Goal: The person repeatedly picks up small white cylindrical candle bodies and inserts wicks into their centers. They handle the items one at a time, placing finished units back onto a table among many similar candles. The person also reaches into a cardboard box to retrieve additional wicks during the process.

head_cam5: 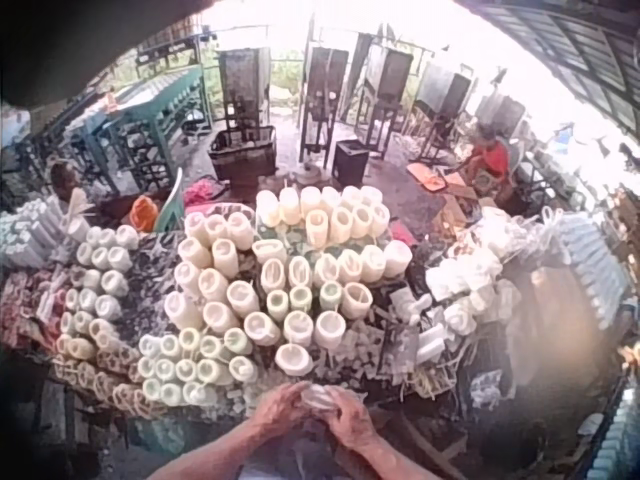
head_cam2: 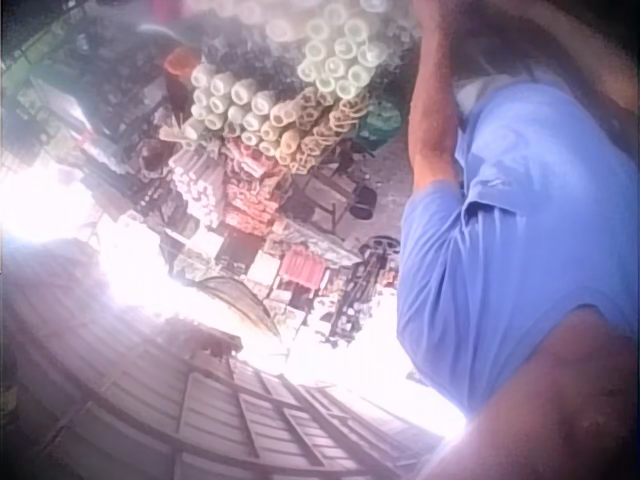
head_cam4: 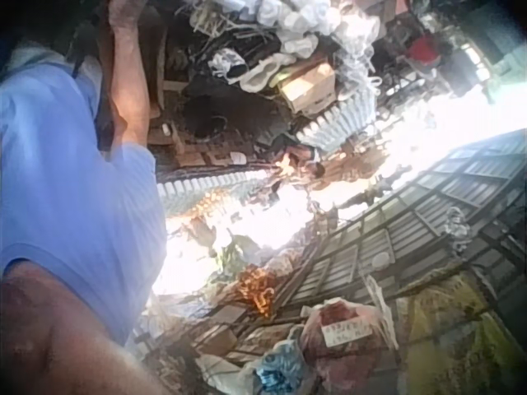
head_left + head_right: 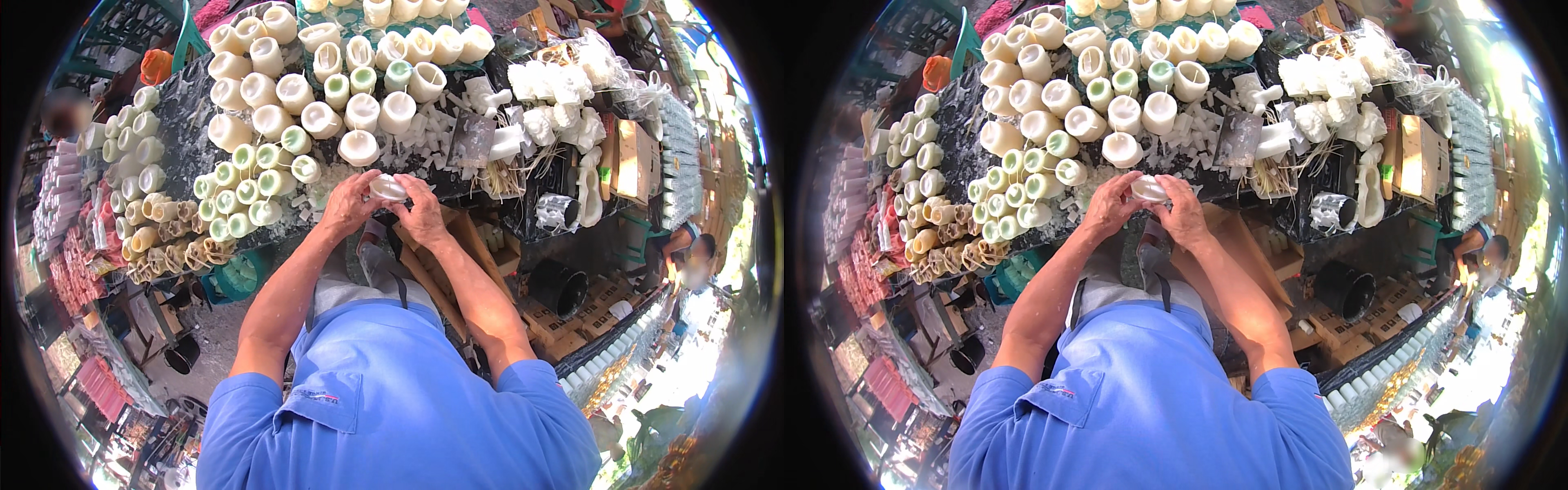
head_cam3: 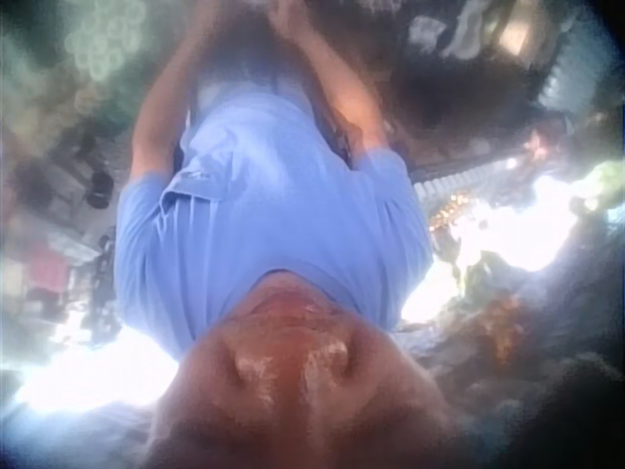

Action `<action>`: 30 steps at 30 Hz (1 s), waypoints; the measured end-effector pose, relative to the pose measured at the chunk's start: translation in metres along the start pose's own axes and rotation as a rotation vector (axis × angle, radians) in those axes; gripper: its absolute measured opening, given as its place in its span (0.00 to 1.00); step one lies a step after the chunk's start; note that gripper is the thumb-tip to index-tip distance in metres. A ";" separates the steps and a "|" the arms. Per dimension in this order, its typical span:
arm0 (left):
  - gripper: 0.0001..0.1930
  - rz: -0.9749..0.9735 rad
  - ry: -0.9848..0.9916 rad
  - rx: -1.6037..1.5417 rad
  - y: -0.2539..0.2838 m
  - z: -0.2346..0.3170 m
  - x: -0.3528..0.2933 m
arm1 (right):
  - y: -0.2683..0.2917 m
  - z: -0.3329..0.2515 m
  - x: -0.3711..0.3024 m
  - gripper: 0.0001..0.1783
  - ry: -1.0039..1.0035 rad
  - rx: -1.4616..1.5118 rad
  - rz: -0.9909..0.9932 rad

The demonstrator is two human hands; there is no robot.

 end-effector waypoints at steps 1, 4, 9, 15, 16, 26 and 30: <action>0.34 -0.018 0.011 -0.003 0.000 -0.001 -0.001 | 0.002 -0.001 -0.001 0.36 0.018 -0.018 0.018; 0.35 -0.052 0.041 -0.008 0.000 -0.006 -0.003 | 0.009 -0.006 -0.006 0.35 0.076 -0.069 0.060; 0.35 -0.055 0.042 0.007 -0.001 -0.009 -0.004 | 0.010 -0.014 -0.011 0.26 0.197 -0.199 0.067; 0.33 -0.027 0.044 -0.041 0.002 -0.007 -0.002 | 0.015 -0.013 -0.006 0.22 0.232 -0.243 0.074; 0.32 -0.034 0.044 -0.040 0.002 -0.006 -0.002 | 0.016 -0.012 -0.005 0.21 0.211 -0.201 0.085; 0.32 -0.078 0.127 -0.108 0.002 -0.003 -0.007 | 0.003 0.039 0.004 0.14 -0.375 0.301 0.030; 0.33 -0.075 0.147 -0.093 0.002 -0.003 -0.009 | 0.005 0.040 0.006 0.12 -0.370 0.264 0.051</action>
Point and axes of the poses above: each hand's wrist, its own x-axis towards the middle knuckle, its own y-axis out of the back of the hand, z = x × y, the point moved 8 cm from there along x, towards the middle knuckle, and after that the axes turned 4 degrees about -x, right-handed, at the moved point
